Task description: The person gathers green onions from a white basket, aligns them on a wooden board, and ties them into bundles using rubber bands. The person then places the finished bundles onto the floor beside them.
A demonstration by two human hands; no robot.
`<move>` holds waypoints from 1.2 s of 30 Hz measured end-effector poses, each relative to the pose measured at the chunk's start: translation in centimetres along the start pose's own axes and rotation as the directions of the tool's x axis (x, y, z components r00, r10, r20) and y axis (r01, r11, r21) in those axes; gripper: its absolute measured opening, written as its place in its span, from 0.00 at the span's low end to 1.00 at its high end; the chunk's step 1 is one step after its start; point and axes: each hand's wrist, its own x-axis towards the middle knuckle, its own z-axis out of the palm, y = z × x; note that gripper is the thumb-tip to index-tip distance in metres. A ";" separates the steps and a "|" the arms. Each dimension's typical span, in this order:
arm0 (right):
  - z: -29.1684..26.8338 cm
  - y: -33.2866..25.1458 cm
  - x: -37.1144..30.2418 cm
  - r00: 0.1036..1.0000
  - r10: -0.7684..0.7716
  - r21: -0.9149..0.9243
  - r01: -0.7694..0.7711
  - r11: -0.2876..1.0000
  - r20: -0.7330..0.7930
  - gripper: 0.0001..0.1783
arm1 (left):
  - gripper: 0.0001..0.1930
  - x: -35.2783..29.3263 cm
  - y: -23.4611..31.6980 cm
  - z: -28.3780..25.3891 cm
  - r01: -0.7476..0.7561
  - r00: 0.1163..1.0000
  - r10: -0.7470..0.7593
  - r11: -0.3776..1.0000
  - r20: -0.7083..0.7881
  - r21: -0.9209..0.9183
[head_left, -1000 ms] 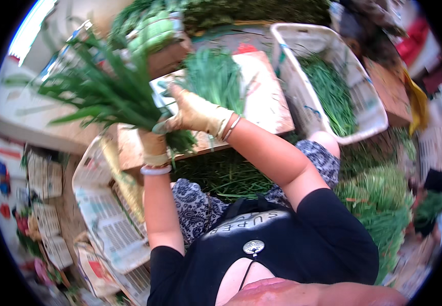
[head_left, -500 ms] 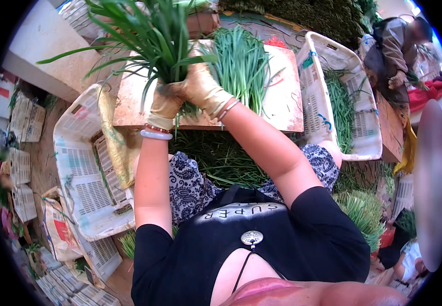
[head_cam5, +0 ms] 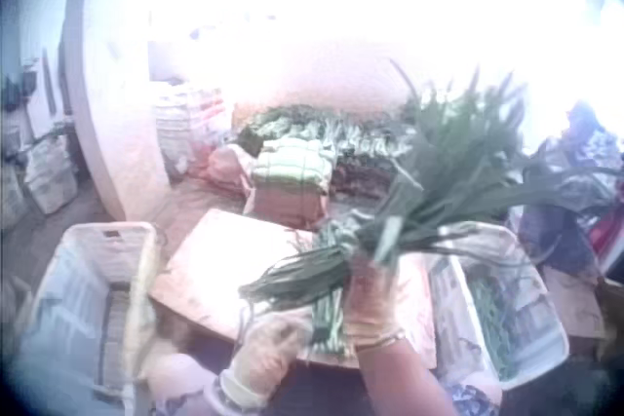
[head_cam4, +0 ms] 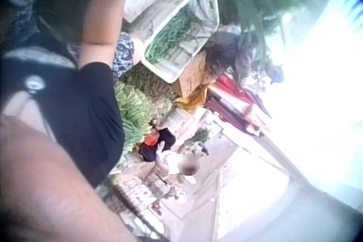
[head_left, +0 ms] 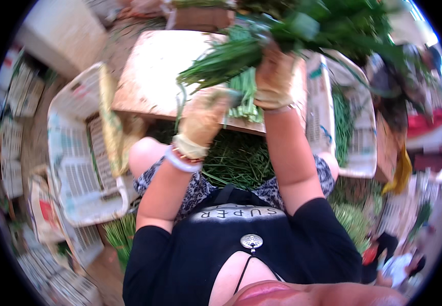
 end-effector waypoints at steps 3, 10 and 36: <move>-1.3 -2.6 -2.0 0.954 0.298 -0.019 -0.297 0.955 0.035 0.20 | 0.15 -1.2 0.5 7.2 0.218 0.962 -0.233 0.345 0.142 -0.913; 0.6 -6.1 -6.5 0.912 0.258 -0.320 -0.152 0.935 0.320 0.19 | 0.29 1.0 4.8 4.3 -0.081 0.787 -0.581 -0.431 0.208 -0.899; -13.5 -10.2 -6.3 0.755 0.642 -0.686 -0.538 0.490 -0.133 0.15 | 0.25 -0.8 -1.9 -2.2 0.064 0.810 -0.574 0.289 -0.120 -0.955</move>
